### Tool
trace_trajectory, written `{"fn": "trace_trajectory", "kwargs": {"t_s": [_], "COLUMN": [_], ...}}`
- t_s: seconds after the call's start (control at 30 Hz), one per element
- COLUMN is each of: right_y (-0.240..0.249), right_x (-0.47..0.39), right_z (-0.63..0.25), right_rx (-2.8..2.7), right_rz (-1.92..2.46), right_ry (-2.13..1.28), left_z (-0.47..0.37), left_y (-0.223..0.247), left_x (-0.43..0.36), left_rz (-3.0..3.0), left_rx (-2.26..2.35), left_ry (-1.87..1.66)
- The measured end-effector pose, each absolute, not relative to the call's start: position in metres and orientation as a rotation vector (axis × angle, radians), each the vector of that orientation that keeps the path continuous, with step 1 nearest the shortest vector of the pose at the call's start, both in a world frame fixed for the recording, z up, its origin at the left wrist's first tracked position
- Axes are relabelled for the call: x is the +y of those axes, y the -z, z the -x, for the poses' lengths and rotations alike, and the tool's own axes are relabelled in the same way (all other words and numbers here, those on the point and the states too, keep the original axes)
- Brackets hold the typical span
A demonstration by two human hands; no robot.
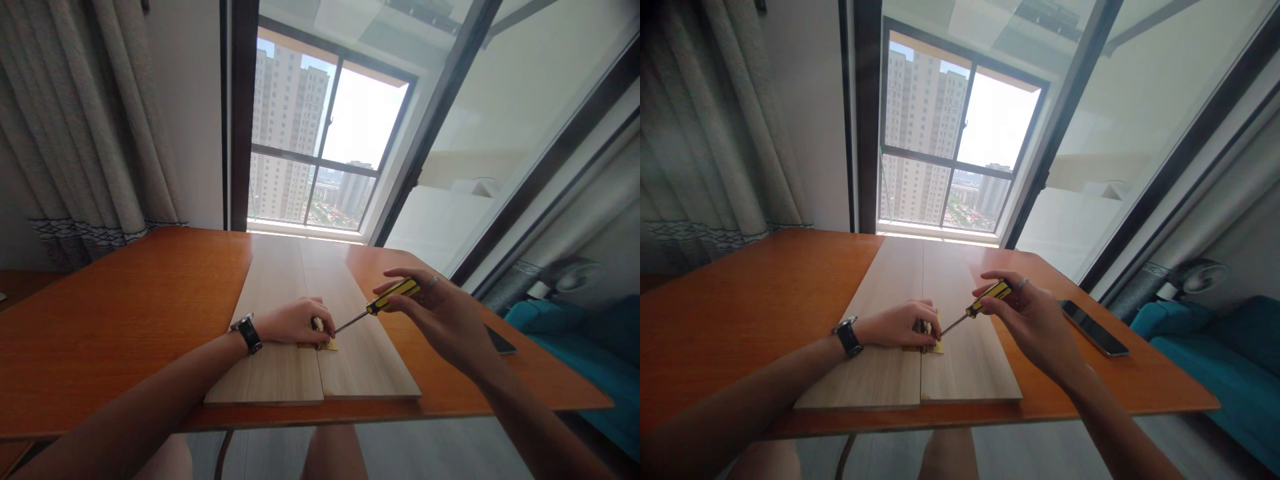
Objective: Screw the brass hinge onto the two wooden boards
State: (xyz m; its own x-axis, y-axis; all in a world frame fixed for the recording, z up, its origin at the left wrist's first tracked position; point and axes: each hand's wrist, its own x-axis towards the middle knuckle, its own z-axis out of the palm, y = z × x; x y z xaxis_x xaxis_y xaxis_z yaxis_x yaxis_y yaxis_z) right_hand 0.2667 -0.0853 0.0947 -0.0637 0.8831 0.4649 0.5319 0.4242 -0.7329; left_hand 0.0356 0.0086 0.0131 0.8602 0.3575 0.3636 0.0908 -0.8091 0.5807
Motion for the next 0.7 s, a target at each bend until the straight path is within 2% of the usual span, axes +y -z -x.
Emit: {"fn": "trace_trajectory", "kwargs": {"t_s": [0.7], "right_y": [-0.109], "right_x": [-0.077], "right_z": [-0.252], "right_rx": [-1.935], "right_rz": [1.205], "right_ry": [-0.425], "left_z": [-0.036], "left_y": [-0.013], "left_x": [0.009], "left_rz": [-2.442], "left_rx": [0.360], "left_ry": [-0.601]}}
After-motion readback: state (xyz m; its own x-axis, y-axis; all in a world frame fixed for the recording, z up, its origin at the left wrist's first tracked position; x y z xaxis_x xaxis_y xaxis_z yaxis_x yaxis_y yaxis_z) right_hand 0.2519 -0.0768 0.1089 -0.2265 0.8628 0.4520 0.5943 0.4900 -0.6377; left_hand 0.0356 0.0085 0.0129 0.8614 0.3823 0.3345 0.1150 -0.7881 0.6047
